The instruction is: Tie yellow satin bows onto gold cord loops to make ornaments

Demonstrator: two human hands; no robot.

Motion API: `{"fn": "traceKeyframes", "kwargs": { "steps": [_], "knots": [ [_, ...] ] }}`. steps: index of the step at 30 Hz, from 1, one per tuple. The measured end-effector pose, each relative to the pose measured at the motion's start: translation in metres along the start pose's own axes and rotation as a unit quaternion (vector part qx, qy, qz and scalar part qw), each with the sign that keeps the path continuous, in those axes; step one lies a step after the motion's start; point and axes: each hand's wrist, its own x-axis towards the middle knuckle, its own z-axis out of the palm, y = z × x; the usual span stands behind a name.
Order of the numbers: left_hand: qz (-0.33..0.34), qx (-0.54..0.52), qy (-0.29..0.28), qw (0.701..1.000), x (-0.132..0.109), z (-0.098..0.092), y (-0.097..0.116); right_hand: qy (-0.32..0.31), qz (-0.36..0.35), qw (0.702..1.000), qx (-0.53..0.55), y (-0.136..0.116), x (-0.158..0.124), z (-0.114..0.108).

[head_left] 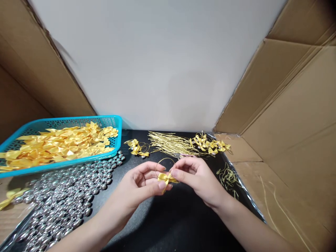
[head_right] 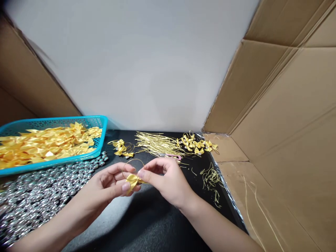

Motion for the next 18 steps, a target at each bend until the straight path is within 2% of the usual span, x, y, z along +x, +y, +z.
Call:
{"fn": "traceKeyframes", "kwargs": {
  "steps": [8, 14, 18],
  "knots": [
    [0.028, 0.085, 0.054, 0.994, 0.004, -0.001, 0.004, 0.024, 0.032, 0.997, 0.064, 0.003, 0.005, -0.002],
    [0.1, 0.175, 0.101, 0.974, 0.007, -0.005, 0.007, 0.033, 0.029, 0.998, 0.049, 0.006, 0.009, -0.004],
    [0.117, 0.21, 0.114, 0.964, 0.011, -0.01, 0.009, 0.037, 0.026, 0.998, 0.036, 0.007, 0.013, -0.004]
  ]
}}
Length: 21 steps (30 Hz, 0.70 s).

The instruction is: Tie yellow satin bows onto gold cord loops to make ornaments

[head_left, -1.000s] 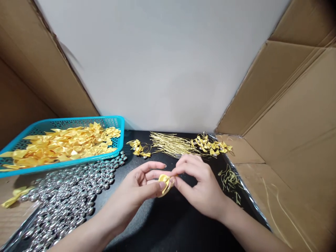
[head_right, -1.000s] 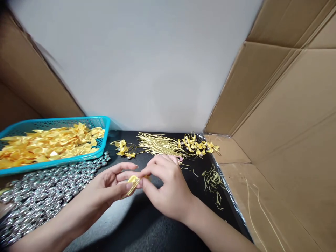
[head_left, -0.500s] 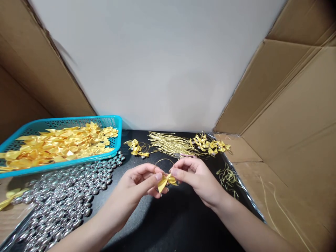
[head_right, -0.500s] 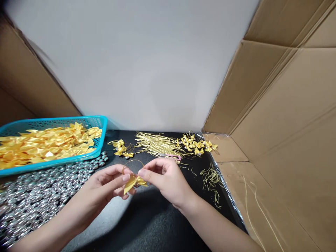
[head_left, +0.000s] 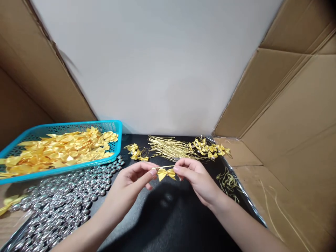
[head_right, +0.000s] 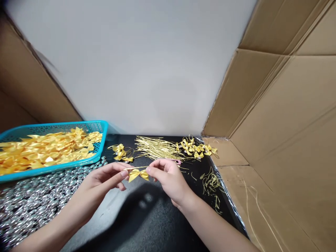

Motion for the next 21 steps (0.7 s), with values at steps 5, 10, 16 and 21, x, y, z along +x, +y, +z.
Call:
{"fn": "traceKeyframes", "kwargs": {
  "steps": [5, 10, 16, 21],
  "knots": [
    [0.006, 0.039, 0.002, 0.999, 0.011, -0.003, -0.01, 0.013, 0.005, 0.999, -0.031, 0.01, 0.01, -0.005],
    [-0.013, 0.036, -0.013, 0.999, 0.018, -0.003, -0.02, 0.008, 0.005, 1.0, -0.03, 0.02, 0.019, -0.008],
    [0.059, 0.08, 0.014, 0.995, 0.019, -0.012, -0.023, -0.002, -0.013, 1.0, -0.015, 0.016, 0.019, -0.013],
    [0.286, 0.223, 0.018, 0.932, 0.007, -0.011, -0.018, -0.036, -0.033, 0.999, -0.016, 0.006, 0.012, -0.013]
  ]
}}
